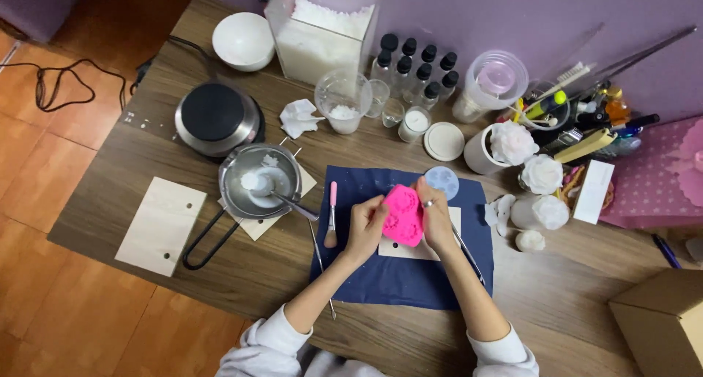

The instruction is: The person is demolding small decorative wax pieces from a pink silicone mold and stirring wax in a small melting pot using a spoon.

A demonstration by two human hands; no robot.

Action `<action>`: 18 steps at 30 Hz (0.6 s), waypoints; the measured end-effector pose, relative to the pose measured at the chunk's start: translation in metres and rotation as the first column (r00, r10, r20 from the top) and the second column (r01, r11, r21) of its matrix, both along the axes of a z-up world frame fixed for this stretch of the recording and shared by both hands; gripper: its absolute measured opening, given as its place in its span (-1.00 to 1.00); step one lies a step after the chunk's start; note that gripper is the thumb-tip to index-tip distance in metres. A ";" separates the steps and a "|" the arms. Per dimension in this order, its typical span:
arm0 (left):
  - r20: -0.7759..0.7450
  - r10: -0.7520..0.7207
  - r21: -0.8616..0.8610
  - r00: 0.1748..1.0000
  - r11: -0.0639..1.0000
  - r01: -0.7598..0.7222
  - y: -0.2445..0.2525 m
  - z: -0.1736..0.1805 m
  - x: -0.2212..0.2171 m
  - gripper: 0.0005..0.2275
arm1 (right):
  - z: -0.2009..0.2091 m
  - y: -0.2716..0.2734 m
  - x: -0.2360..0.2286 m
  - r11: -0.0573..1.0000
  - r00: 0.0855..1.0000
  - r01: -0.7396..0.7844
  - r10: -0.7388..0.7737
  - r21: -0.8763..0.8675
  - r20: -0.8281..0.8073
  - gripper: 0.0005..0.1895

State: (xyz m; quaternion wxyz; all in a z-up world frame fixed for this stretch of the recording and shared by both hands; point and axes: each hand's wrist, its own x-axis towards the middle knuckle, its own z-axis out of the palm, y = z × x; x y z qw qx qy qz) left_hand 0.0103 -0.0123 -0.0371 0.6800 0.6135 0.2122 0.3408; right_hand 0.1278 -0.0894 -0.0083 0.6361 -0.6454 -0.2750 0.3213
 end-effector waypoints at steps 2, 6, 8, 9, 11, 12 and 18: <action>0.034 -0.001 0.101 0.999 0.995 -0.002 0.004 0.020 -0.002 -0.71 | 0.023 0.003 -0.008 1.000 0.997 0.004 -0.002 -0.020 0.082 -0.50; -0.033 0.040 -0.059 0.999 0.997 -0.042 0.004 0.048 -0.003 -0.78 | 0.015 0.002 -0.003 0.998 0.984 -0.061 0.065 -0.030 0.167 -0.57; -0.038 0.035 -0.213 0.999 0.976 -0.042 0.004 0.056 -0.005 -0.81 | 0.009 0.001 -0.006 0.998 0.988 -0.063 0.066 -0.026 0.139 -0.62; -0.043 0.033 -0.216 0.999 0.976 -0.041 0.001 0.042 -0.004 -0.81 | 0.011 0.002 -0.013 0.998 0.989 -0.061 0.065 -0.030 0.135 -0.62; 0.029 0.001 -0.401 1.000 0.916 0.011 -0.006 0.013 0.000 -0.70 | 0.015 0.004 -0.024 0.998 0.995 -0.015 0.020 0.058 -0.093 -0.62; 0.027 0.000 -0.403 1.000 0.915 0.011 -0.005 0.021 0.000 -0.70 | 0.009 0.003 -0.024 0.998 0.995 -0.014 0.019 0.057 -0.094 -0.62; 0.155 -0.124 -0.529 0.980 0.827 0.189 0.001 0.036 -0.003 -0.60 | -0.001 0.000 -0.029 0.994 0.909 0.037 0.010 0.104 -0.416 -0.51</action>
